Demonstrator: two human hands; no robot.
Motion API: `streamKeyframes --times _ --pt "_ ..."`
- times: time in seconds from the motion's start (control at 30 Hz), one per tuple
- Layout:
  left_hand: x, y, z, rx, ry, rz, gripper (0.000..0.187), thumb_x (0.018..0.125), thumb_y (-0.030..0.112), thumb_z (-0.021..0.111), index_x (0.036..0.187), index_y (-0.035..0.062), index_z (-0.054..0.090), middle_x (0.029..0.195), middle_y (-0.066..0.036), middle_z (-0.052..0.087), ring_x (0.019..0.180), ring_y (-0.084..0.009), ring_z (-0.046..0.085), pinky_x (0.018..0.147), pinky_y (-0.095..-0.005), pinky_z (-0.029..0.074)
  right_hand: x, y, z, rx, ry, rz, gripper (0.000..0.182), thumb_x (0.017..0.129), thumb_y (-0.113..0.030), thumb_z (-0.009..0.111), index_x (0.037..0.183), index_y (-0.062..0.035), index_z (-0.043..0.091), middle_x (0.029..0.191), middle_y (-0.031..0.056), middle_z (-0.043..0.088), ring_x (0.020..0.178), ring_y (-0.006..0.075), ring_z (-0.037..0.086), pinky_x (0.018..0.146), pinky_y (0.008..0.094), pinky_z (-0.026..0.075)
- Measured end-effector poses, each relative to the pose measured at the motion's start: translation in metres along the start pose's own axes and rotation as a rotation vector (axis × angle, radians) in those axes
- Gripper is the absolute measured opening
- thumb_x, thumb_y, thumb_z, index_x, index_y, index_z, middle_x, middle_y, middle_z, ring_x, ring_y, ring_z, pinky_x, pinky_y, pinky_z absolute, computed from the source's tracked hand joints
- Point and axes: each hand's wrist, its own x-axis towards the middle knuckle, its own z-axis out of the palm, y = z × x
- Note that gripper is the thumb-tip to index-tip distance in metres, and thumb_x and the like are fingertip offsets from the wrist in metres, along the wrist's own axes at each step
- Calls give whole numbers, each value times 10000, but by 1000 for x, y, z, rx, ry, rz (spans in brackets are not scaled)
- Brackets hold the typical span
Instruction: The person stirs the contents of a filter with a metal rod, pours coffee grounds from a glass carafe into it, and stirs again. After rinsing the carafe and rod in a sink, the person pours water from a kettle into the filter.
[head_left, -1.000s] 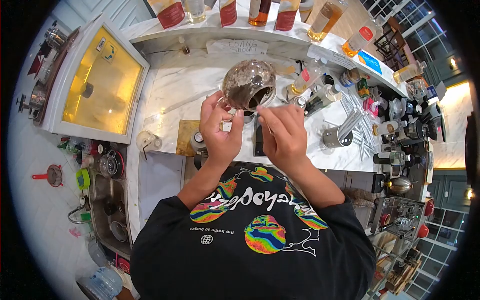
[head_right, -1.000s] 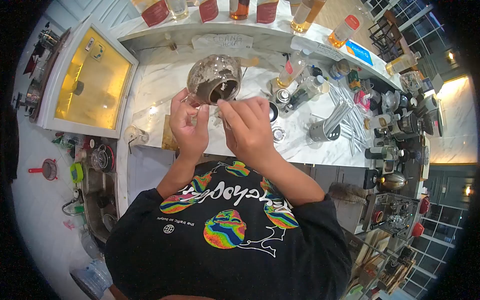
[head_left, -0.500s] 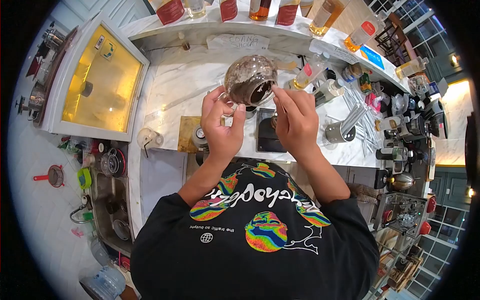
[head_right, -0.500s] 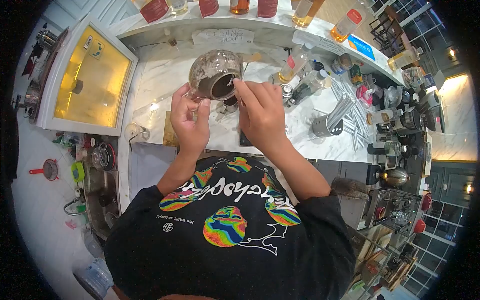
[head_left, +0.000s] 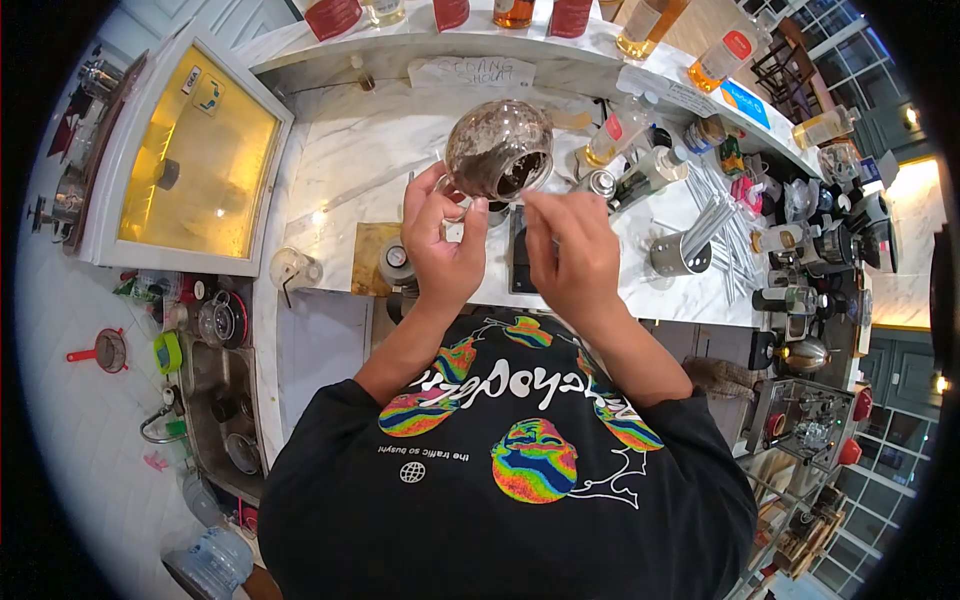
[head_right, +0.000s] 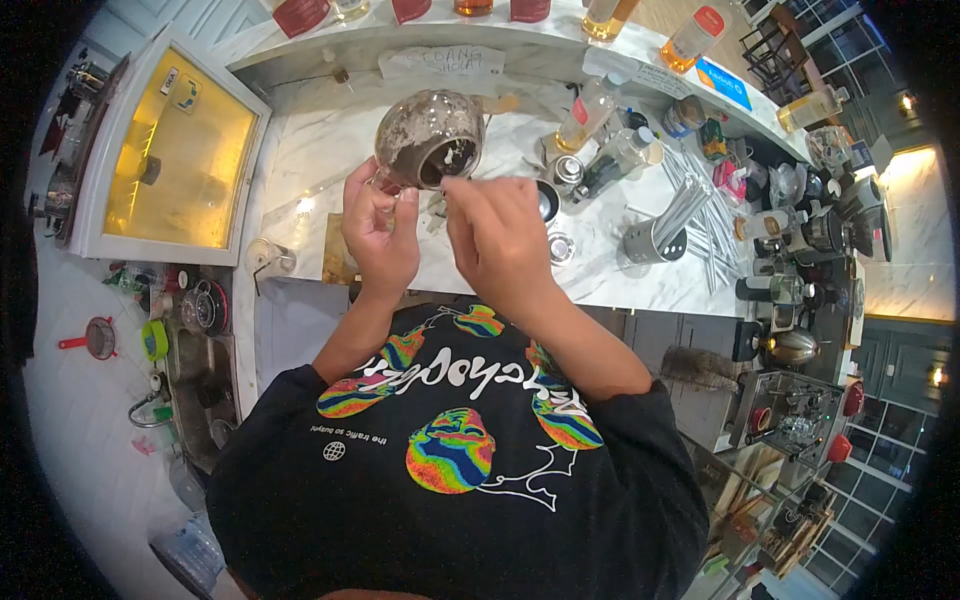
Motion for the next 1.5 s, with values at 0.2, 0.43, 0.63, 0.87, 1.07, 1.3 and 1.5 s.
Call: streamKeyframes --times 0.2,0.43,0.63,0.87,1.07,1.3,1.5 --pt "-7 0 4 51 -16 47 261 903 37 763 789 12 529 1331 -262 593 1107 -331 704 914 -416 588 -1 11 -4 -143 66 24 260 875 51 721 1122 -19 689 922 112 700 809 296 641 778 401 469" --pt "-13 -4 3 139 -126 59 248 921 -1 735 829 12 505 1358 -275 572 1179 -332 677 985 -419 557 -17 1 9 163 19 364 199 917 -1 704 1114 -28 693 918 141 717 817 318 649 741 424 497" --pt "-16 -8 -2 144 -105 42 238 912 -4 739 827 9 518 1353 -275 579 1159 -330 690 974 -419 562 -27 11 8 -47 23 324 256 901 0 719 1155 -23 690 972 150 727 866 350 673 772 426 542" --pt "-17 -8 -5 172 -133 7 240 908 3 745 808 7 526 1357 -272 578 1119 -309 699 951 -408 565 -14 3 14 10 19 245 262 890 20 716 1148 -8 685 958 153 717 913 365 666 842 455 533" --pt "-11 -1 -4 238 -122 42 253 886 13 764 783 8 533 1334 -260 605 1093 -316 707 927 -409 567 -14 11 0 -186 -118 143 316 859 39 689 1170 -9 673 995 130 704 957 317 665 934 447 480" --pt "-13 -3 -2 325 -134 113 210 841 20 785 777 2 585 1316 -255 624 1112 -363 696 922 -416 572 -17 12 5 -237 -78 118 270 902 29 670 1166 -27 678 998 115 711 943 312 661 886 425 491" --pt "-12 1 0 345 -153 99 213 842 41 791 763 1 597 1312 -255 627 1110 -368 695 926 -425 571 -31 11 16 -200 -132 58 344 847 -1 665 1190 -12 645 928 98 660 890 279 661 900 438 440"
